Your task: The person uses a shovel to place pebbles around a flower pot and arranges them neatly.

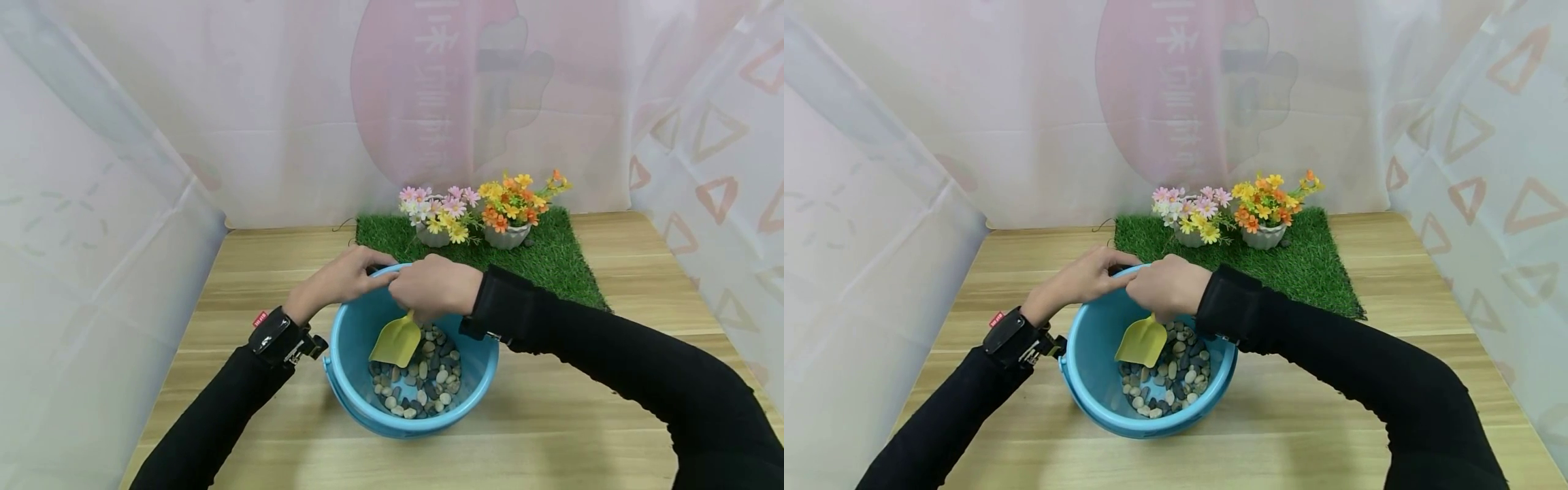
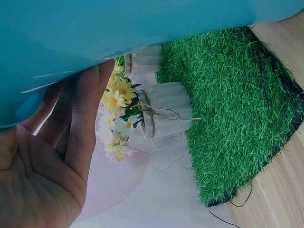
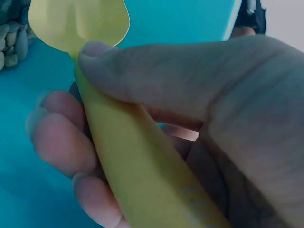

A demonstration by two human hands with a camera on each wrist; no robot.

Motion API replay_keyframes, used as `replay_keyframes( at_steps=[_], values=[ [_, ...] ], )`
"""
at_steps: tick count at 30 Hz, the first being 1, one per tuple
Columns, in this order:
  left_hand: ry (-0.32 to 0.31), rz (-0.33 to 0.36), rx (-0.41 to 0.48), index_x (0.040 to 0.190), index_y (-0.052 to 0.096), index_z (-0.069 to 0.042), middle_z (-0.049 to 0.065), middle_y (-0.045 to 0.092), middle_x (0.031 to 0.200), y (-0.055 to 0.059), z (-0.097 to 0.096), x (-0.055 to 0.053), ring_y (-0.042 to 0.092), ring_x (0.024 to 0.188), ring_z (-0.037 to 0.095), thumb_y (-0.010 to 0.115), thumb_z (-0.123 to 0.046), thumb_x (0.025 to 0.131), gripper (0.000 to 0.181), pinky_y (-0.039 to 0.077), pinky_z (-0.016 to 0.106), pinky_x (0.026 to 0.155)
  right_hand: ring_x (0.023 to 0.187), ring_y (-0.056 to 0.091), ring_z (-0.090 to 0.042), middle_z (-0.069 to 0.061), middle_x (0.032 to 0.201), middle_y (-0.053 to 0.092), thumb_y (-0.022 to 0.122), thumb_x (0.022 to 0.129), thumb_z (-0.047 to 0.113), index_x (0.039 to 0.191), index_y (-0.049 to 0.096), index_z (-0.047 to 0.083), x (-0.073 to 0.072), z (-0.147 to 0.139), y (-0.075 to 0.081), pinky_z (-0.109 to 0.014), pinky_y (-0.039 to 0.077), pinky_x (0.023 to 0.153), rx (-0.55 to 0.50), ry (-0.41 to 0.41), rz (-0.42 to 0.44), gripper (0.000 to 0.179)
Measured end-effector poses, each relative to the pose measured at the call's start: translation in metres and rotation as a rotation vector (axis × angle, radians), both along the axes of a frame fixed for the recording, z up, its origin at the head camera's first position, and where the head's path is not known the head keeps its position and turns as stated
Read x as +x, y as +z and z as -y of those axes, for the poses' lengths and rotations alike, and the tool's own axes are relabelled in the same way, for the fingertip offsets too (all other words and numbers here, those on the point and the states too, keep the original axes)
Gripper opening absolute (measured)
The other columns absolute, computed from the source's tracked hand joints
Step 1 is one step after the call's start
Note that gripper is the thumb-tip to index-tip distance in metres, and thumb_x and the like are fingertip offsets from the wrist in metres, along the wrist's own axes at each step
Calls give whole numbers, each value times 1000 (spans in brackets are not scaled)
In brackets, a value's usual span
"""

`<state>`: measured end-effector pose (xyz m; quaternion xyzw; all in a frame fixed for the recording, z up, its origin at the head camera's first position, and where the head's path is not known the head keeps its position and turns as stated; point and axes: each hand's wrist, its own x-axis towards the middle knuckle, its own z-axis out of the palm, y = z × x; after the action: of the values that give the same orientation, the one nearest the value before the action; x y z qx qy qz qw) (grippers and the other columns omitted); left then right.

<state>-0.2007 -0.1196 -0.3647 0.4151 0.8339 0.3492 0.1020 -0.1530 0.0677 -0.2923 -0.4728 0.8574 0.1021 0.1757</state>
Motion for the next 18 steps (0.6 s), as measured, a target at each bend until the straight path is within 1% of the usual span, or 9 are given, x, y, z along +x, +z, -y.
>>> replay_keyframes(
  at_steps=[3, 6, 9, 13, 16, 18],
  values=[
    [4, 1, -1, 104, 66, -28, -11, 61, 70, -1, 0, 0, 35, 44, 10, 47, -39, 96, 23, 35, 27, 50, 56, 23, -12, 2, 61, 29, 59, 90, 16, 72, 46, 19, 2, 3, -8, -30, 25, 54, 12, 27, -45, 22],
    [4, 1, -4, 104, 66, -27, -10, 58, 66, -1, 0, 0, 33, 43, 11, 48, -37, 96, 22, 34, 28, 48, 55, 26, -12, 1, 62, 37, 57, 92, 17, 76, 51, 19, 3, 4, -14, -29, 28, 53, 8, 58, -93, 17],
    [2, 4, -1, 102, 66, -29, -8, 53, 60, -1, 0, 0, 32, 42, 11, 48, -37, 96, 21, 32, 28, 47, 53, 30, -11, 1, 62, 42, 58, 92, 18, 76, 54, 19, 4, 4, -18, -28, 30, 53, -13, 78, -121, 16],
    [0, 9, 10, 101, 66, -30, -8, 48, 56, -1, 0, 0, 32, 41, 12, 48, -37, 96, 20, 32, 28, 46, 52, 29, -11, 2, 59, 40, 59, 91, 18, 73, 53, 19, 4, 2, -20, -27, 29, 53, -43, 94, -142, 19],
    [-1, 8, 15, 101, 66, -29, -7, 49, 57, -1, 0, 0, 33, 42, 13, 49, -36, 96, 19, 32, 28, 46, 51, 29, -11, 2, 58, 39, 59, 91, 17, 72, 53, 19, 4, 2, -21, -27, 29, 52, -63, 111, -164, 20],
    [-3, 9, 16, 101, 66, -28, -5, 52, 59, 0, 0, 0, 35, 42, 13, 50, -36, 96, 19, 34, 28, 46, 50, 29, -11, 2, 58, 40, 58, 91, 16, 72, 53, 19, 4, 2, -22, -26, 28, 51, -72, 121, -176, 20]
  ],
)
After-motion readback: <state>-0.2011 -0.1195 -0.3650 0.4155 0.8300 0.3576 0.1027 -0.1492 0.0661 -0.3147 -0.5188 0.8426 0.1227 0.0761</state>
